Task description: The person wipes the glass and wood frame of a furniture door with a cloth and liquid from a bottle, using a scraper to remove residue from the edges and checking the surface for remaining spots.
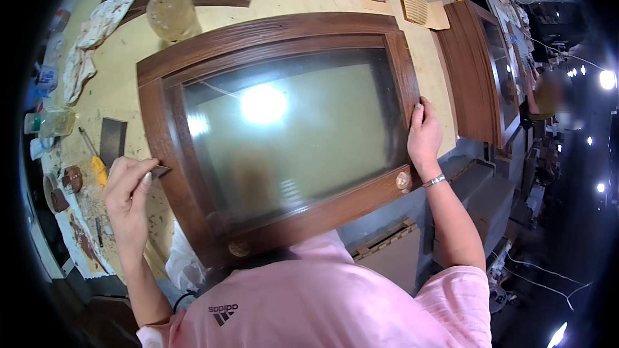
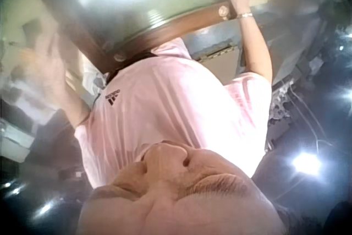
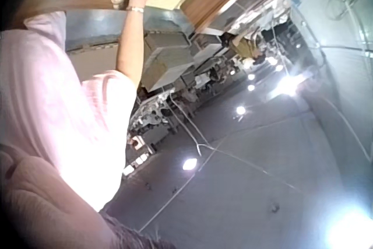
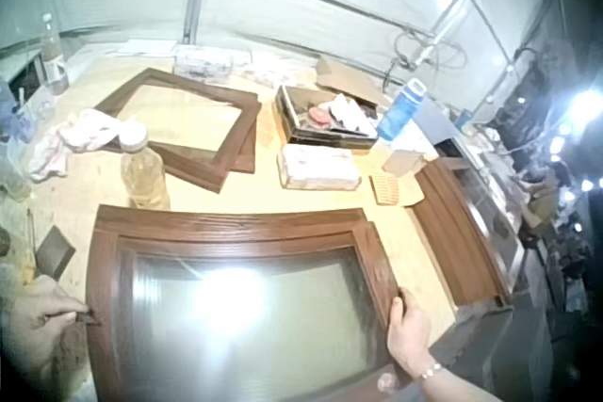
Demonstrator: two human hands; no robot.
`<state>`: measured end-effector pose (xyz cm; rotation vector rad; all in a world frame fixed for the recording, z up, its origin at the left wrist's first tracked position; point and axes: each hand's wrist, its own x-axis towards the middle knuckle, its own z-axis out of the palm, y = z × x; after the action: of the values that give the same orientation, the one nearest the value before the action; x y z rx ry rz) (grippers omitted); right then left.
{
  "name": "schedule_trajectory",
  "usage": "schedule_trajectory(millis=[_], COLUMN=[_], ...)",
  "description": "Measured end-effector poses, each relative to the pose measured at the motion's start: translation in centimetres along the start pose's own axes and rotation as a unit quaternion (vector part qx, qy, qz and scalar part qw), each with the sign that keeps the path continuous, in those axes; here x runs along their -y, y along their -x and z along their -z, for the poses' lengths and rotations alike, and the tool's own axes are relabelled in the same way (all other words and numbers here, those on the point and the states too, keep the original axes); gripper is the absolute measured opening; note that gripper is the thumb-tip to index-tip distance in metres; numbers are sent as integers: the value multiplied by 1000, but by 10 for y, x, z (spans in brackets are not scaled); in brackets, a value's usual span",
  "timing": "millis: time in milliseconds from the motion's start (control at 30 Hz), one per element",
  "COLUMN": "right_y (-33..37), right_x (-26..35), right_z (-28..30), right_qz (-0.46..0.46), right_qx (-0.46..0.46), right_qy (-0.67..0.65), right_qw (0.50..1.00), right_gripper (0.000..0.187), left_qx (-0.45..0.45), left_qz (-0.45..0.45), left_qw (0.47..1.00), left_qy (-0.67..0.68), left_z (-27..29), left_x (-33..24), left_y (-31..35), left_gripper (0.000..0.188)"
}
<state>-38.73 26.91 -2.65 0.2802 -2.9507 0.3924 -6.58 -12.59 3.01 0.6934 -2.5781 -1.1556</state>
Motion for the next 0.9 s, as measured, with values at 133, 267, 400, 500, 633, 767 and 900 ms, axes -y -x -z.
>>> schedule_trajectory(millis=[133,267,400,500,633,767,900], right_y=[-5,-3,-2,-3,-2,-2,1], right_x=[-4,-6,-5,-3,-3,-6,11], right_z=[-8,-4,-1,-4,-3,4,5], right_qz=[26,11,22,39,15,-1,11], right_qx=[-5,-1,-2,-19,-1,9,21], right_qy=[-17,-12,14,-7,9,-8,-26], right_qw=[1000,1000,1000,999,1000,1000,999], right_gripper=[44,44,45,44,43,42,43], left_qx=[-67,-5,102,102,-103,17,116], left_qz=[36,92,114,162,176,-203,-340], left_qw=[989,983,977,978,973,973,933], left_qy=[-130,-157,-148,-87,111,107,34], left_z=[7,8,-7,-33,1,-31,-174], left_x=[62,32,-1,21,-2,-104,-123], left_y=[27,52,104,135,115,4,-50], left_gripper=[27,35,38,41,45,43,37])
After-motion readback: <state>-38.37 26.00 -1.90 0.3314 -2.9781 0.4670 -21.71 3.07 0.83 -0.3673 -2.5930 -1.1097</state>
